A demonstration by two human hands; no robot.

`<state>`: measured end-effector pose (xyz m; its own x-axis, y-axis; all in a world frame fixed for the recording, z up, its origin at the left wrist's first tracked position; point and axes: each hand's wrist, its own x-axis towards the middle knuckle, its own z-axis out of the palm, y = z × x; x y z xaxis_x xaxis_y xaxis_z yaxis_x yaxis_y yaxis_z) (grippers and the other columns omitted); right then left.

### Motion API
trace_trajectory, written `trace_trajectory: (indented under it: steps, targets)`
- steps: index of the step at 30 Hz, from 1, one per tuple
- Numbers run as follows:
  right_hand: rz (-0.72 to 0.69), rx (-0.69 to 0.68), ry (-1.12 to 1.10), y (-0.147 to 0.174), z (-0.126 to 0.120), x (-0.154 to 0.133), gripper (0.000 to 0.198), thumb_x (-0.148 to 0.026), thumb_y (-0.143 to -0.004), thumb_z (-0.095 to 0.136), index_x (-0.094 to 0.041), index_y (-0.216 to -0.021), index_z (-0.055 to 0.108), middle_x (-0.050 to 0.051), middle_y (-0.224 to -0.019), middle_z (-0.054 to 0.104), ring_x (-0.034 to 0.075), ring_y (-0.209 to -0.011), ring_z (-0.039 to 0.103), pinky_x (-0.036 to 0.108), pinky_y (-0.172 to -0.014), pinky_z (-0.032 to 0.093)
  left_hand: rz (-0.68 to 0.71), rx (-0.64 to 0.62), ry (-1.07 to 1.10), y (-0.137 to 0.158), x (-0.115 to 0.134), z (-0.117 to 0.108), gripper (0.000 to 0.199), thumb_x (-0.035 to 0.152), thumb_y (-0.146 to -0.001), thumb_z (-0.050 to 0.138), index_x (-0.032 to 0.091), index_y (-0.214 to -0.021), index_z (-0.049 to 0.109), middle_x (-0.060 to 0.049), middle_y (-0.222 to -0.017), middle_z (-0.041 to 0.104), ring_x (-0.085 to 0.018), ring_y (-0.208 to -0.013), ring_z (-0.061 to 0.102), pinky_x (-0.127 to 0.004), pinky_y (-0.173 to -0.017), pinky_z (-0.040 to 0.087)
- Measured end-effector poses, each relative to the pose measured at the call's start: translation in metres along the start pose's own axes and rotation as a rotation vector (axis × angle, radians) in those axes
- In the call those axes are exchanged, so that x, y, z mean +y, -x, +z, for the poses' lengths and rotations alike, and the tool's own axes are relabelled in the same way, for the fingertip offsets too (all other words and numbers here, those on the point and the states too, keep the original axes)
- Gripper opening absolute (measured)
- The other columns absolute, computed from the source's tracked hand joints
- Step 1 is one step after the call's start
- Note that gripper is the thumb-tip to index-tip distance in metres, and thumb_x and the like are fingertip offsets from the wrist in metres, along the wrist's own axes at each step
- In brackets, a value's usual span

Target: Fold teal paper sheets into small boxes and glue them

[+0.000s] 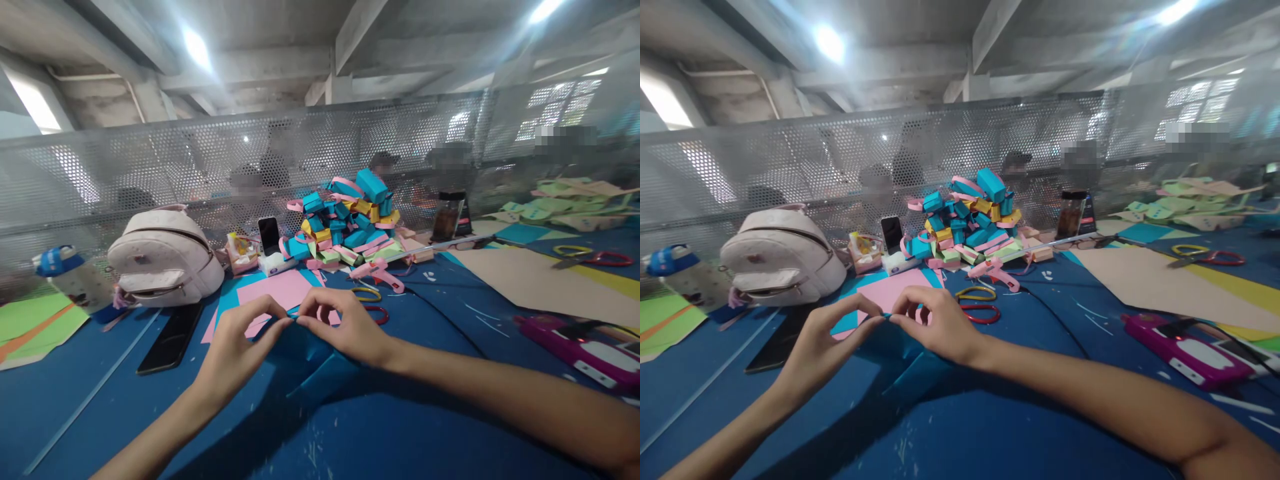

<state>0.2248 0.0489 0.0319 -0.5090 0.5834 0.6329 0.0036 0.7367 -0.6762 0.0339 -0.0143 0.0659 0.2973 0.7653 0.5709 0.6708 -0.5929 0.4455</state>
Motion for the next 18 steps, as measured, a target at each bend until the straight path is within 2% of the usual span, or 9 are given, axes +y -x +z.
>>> trace_trajectory:
  steps: [5, 13, 18]
  targets:
    - [0.001, -0.017, 0.025, -0.002, -0.003, 0.000, 0.009, -0.025, -0.089, 0.063, -0.018, -0.084, 0.066, 0.000, -0.079, 0.065, 0.011, -0.067, 0.056, 0.023, -0.057, 0.042, -0.025, 0.053, 0.034, 0.002, -0.001, 0.002, 0.009, 0.025, -0.087, 0.066, 0.021, -0.079, 0.065, 0.003, -0.074, 0.069, -0.012, -0.068, 0.063, -0.019, -0.064, 0.047]
    - [0.015, -0.049, 0.057, -0.001, -0.005, -0.007, 0.008, -0.027, -0.090, 0.065, -0.020, -0.087, 0.066, 0.001, -0.084, 0.066, 0.012, -0.069, 0.057, 0.024, -0.058, 0.042, 0.083, 0.138, -0.029, 0.007, -0.004, 0.007, 0.010, 0.016, -0.082, 0.071, 0.022, -0.082, 0.063, 0.004, -0.078, 0.069, -0.011, -0.073, 0.066, -0.019, -0.070, 0.048]
    - [-0.006, -0.017, 0.073, -0.001, -0.006, -0.011, 0.012, -0.028, -0.090, 0.066, -0.020, -0.081, 0.065, 0.000, -0.080, 0.065, 0.012, -0.068, 0.055, 0.024, -0.059, 0.041, 0.022, 0.137, 0.020, 0.005, 0.000, 0.006, 0.010, 0.018, -0.082, 0.071, 0.021, -0.084, 0.061, 0.003, -0.078, 0.068, -0.012, -0.073, 0.065, -0.020, -0.070, 0.050]
